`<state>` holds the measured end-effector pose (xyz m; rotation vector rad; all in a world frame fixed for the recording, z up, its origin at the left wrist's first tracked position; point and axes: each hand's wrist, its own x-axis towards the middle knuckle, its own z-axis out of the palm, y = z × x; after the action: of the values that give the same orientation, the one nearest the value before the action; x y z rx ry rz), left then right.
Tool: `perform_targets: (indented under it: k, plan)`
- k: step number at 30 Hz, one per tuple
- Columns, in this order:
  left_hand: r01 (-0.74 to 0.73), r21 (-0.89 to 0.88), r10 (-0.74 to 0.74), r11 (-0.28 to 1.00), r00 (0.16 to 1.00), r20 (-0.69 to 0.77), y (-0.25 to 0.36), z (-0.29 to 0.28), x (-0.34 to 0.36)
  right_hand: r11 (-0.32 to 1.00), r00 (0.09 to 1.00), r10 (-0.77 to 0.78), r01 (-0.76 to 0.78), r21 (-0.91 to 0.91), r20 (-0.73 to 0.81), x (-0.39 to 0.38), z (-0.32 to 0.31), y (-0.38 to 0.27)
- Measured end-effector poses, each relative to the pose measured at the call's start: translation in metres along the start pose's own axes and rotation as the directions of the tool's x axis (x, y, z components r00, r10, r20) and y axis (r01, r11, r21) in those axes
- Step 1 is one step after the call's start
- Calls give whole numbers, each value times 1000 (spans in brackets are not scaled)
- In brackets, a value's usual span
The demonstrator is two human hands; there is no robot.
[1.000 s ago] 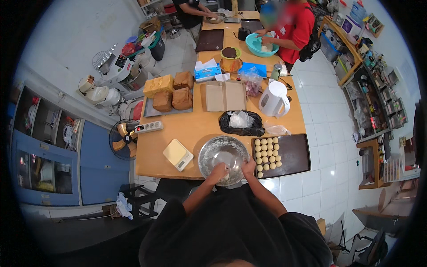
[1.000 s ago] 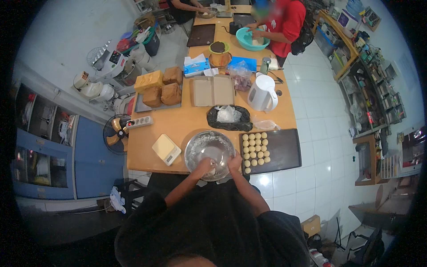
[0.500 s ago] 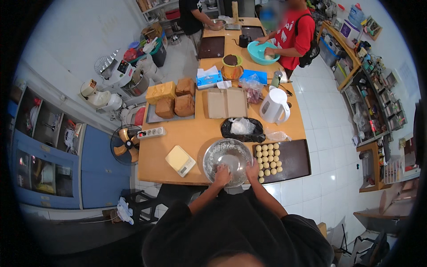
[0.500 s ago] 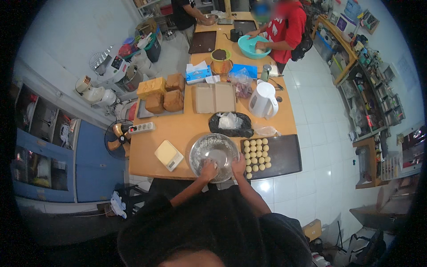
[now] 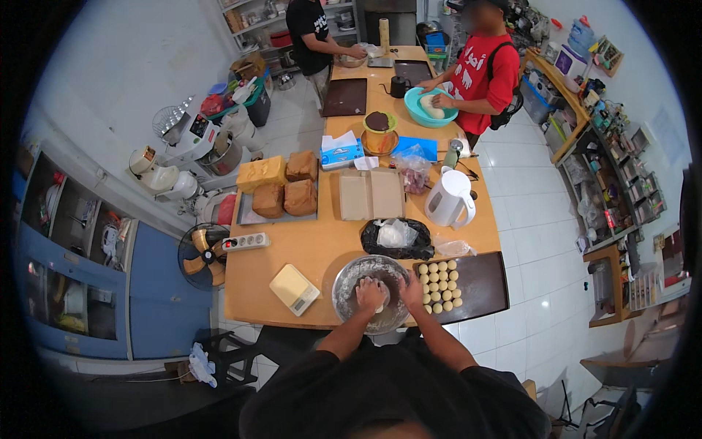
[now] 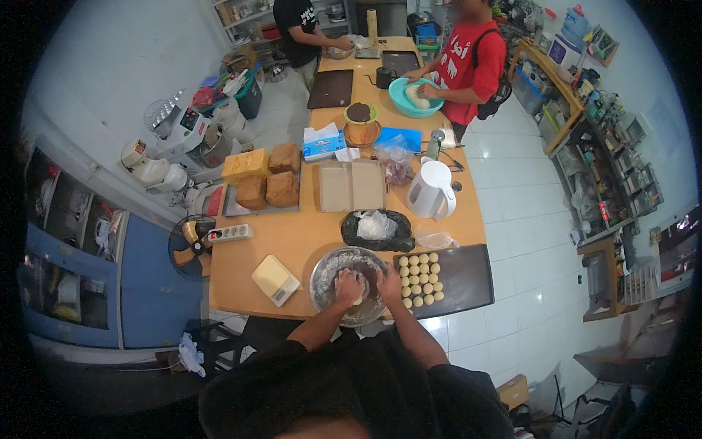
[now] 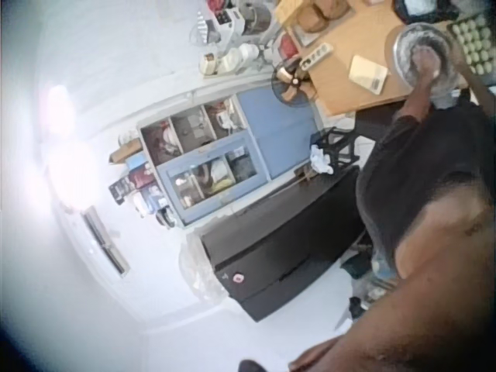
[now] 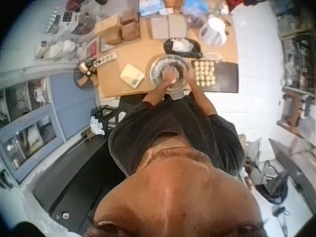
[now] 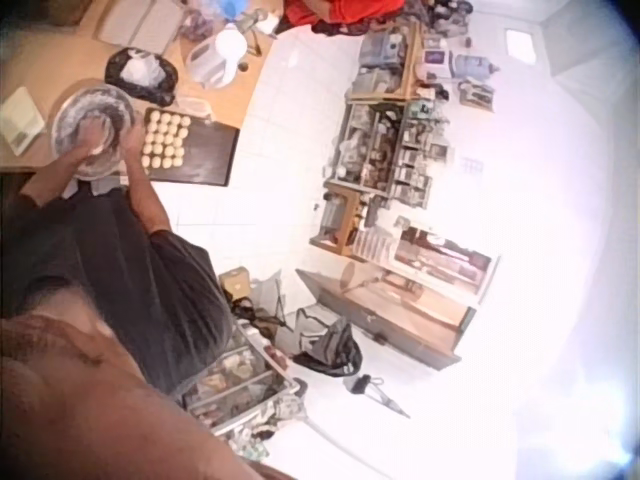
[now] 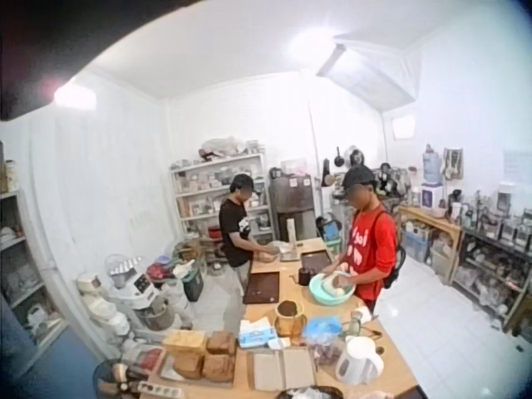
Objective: The person kneads a piece of dough inside a metal bowl by hand.
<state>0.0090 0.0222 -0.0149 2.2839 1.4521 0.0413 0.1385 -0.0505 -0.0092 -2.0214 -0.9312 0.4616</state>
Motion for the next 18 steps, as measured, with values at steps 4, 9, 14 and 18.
perform_targets:
  k: [4, 9, 14, 18]
  plan:
    - [-54, -92, 38, 994, 984, -172, -6, 9, 11, 999, 1000, 11, -12, -36, -18, 6, 3, 6]
    - [-277, -222, 196, 935, 925, -326, -32, 16, 9, 998, 999, 51, -50, -34, 18, 8, 0, -8]
    - [-378, -169, 293, 910, 876, -384, -47, 24, 15, 989, 995, 95, -92, -118, 25, 10, -1, -7]
    - [-412, -163, 343, 897, 878, -332, -46, 23, 17, 985, 992, 117, -111, -129, 41, 13, -3, -7]
